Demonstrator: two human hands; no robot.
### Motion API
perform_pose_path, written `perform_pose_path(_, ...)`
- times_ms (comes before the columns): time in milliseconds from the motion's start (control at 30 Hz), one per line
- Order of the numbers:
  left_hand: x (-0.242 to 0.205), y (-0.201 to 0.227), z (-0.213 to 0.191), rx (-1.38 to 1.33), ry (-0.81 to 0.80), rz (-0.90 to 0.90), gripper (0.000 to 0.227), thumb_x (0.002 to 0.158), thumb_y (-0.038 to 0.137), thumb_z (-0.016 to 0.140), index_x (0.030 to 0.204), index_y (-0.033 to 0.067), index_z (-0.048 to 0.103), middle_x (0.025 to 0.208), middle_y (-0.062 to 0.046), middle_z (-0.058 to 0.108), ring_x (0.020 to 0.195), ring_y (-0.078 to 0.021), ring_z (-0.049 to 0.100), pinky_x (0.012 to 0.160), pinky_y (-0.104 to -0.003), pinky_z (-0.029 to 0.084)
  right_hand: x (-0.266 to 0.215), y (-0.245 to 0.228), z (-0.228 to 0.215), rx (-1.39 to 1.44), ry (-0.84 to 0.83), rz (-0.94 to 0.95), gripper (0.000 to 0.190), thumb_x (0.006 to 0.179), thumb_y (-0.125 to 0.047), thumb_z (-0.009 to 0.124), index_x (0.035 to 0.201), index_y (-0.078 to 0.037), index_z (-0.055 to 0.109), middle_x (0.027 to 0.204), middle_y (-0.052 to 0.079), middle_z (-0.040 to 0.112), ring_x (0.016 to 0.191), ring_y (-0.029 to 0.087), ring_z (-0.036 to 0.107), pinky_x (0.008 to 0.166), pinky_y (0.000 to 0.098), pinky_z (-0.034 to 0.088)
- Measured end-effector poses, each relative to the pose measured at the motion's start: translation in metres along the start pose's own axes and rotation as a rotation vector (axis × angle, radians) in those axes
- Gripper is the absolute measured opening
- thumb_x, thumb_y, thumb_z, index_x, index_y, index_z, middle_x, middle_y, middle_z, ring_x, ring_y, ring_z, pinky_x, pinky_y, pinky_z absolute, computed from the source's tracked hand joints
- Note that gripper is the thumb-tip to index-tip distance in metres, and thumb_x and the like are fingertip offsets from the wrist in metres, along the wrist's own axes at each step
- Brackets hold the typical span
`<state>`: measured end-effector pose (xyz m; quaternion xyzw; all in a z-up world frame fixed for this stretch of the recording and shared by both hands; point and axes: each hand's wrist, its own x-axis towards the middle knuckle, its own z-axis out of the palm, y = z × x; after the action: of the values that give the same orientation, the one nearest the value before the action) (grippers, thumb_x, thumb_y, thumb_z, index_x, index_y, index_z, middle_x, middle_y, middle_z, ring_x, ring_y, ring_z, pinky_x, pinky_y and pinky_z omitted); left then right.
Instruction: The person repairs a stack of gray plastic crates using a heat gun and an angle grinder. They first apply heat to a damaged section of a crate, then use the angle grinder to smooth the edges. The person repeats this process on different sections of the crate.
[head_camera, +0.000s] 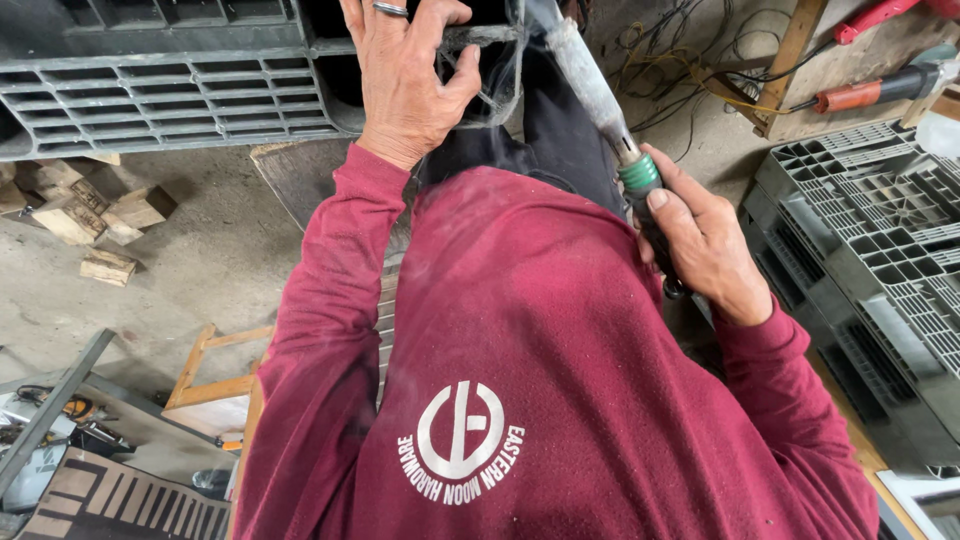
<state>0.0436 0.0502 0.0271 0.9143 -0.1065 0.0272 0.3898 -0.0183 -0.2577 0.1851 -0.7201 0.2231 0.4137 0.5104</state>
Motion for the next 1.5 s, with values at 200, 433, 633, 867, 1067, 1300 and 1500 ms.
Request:
perform_pose_path(200,-0.001,0.003,-0.001,-0.074,0.079,-0.049,0.034,0.087,0.015,0.084,0.114,0.0156,0.065,0.122,-0.012,0.049,0.121,-0.0336,0.042,0.11,-0.05,0.033,-0.005,0.006,-0.001,-0.157,0.043,-0.13,0.05,0.106,-0.013,0.053,0.156,-0.007,0.049,0.092,0.005,0.064,0.069,0.009,0.059,0.066,0.0258,0.05)
perform_pose_path(433,0.001,0.003,-0.002,-0.027,0.007,-0.042,0.035,0.089,0.014,0.082,0.119,0.0149,0.065,0.116,-0.001,0.064,0.12,-0.0321,0.046,0.11,-0.051,0.032,-0.011,0.009,0.0,-0.718,0.23,-0.534,0.056,0.097,-0.008,0.075,0.15,-0.005,0.058,0.096,0.014,0.058,0.081,0.029,0.06,0.074,0.0375,0.051)
perform_pose_path(633,0.001,0.002,0.0,-0.005,0.007,-0.017,0.038,0.091,0.015,0.081,0.124,0.0147,0.063,0.118,0.001,0.066,0.122,-0.0305,0.047,0.115,-0.052,0.028,-0.01,0.01,0.005,-0.894,0.274,-0.604,0.053,0.096,-0.011,0.078,0.146,-0.007,0.061,0.105,0.017,0.061,0.081,0.032,0.064,0.068,0.039,0.052)
perform_pose_path(867,-0.003,-0.003,0.005,-0.029,0.009,-0.078,0.039,0.093,0.014,0.08,0.127,0.0128,0.06,0.119,-0.008,0.058,0.12,-0.0336,0.046,0.111,-0.052,0.033,-0.008,0.01,-0.014,-0.376,0.09,-0.229,0.05,0.106,-0.01,0.059,0.156,-0.007,0.053,0.091,0.006,0.066,0.073,0.015,0.058,0.07,0.0293,0.051)
perform_pose_path(1067,-0.007,-0.005,0.008,-0.037,0.058,-0.054,0.04,0.096,0.009,0.077,0.132,0.0116,0.058,0.125,-0.013,0.05,0.121,-0.0363,0.044,0.11,-0.052,0.035,0.011,-0.007,-0.024,0.039,-0.071,0.103,0.053,0.103,-0.013,0.049,0.156,-0.006,0.049,0.089,0.005,0.065,0.059,0.011,0.058,0.056,0.0253,0.049)
perform_pose_path(1300,-0.009,-0.007,0.01,-0.06,0.067,-0.083,0.045,0.096,0.006,0.075,0.137,0.0095,0.058,0.127,-0.014,0.053,0.12,-0.0382,0.046,0.107,-0.051,0.037,0.016,-0.011,-0.03,0.162,-0.14,0.176,0.052,0.104,-0.017,0.049,0.155,-0.005,0.05,0.087,0.005,0.066,0.059,0.01,0.057,0.056,0.0237,0.046)
perform_pose_path(1500,-0.01,-0.006,0.012,-0.096,0.125,-0.094,0.04,0.1,0.005,0.077,0.135,0.0104,0.059,0.127,-0.014,0.054,0.121,-0.0361,0.048,0.106,-0.048,0.04,0.011,-0.008,-0.035,-0.089,-0.144,0.128,0.051,0.105,-0.02,0.05,0.154,-0.011,0.052,0.08,0.001,0.062,0.061,0.007,0.055,0.058,0.023,0.046)
